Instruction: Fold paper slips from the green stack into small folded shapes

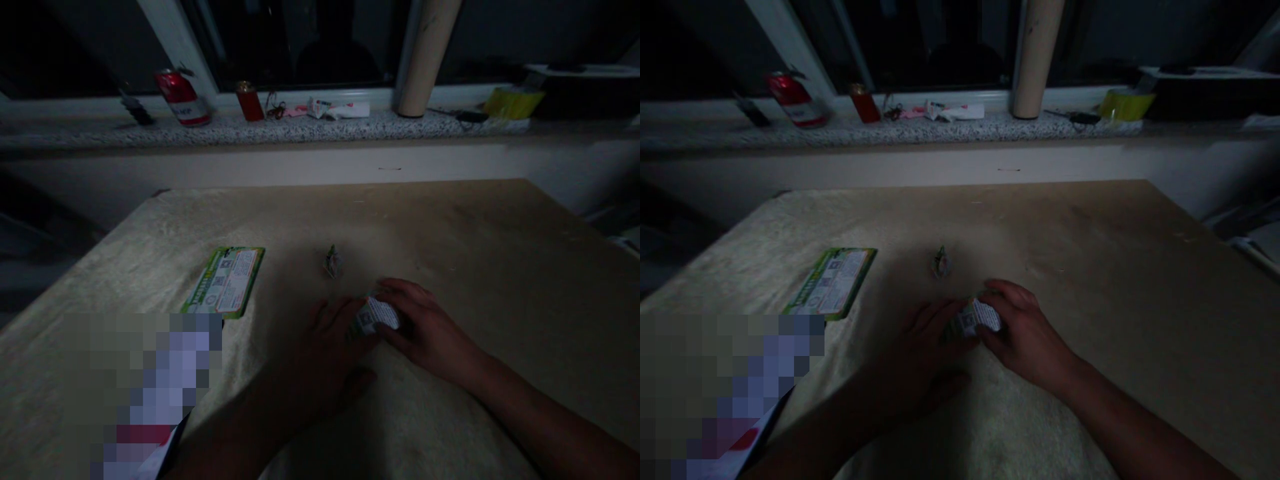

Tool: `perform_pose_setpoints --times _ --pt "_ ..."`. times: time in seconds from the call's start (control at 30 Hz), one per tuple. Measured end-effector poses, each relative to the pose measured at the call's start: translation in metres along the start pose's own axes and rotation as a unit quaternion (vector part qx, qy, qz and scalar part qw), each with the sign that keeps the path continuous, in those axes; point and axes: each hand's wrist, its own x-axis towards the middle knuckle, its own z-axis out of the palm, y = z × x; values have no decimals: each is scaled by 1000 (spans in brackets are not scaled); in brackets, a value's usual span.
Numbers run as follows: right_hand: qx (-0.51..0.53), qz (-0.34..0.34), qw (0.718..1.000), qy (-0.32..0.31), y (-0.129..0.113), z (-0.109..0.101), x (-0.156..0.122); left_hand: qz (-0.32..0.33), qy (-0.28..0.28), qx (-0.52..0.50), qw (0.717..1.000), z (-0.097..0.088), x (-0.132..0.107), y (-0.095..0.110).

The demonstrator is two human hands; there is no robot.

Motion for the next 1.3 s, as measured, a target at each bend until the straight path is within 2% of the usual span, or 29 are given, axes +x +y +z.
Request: perform_pose_setpoints --times 0.23,0.53,0.77,0.87,0.97,1.07,1.13,1.3 --pt "26 17 999 -8 6 1 0 -6 4 3 1000 0 -2 3" --pt "-1 70 998 -10 9 2 3 -13 6 -5 1000 1 -1 3" --pt "-6 95 995 -14 33 -17 -1 -12 8 -7 1000 2 -1 1" --pt "29 79 996 -15 39 -24 -1 -15 4 -8 1000 2 -1 1" --pt "80 63 995 12 36 -23 1 -13 9 -7 1000 3 -1 1" --pt "95 52 993 53 24 -14 3 -7 11 -4 1000 3 -1 1" --pt "58 36 997 25 16 -5 3 -7 11 -2 1000 4 0 1" --pt "-12 41 999 15 10 3 1 -11 -1 -2 1000 -1 -4 -1"
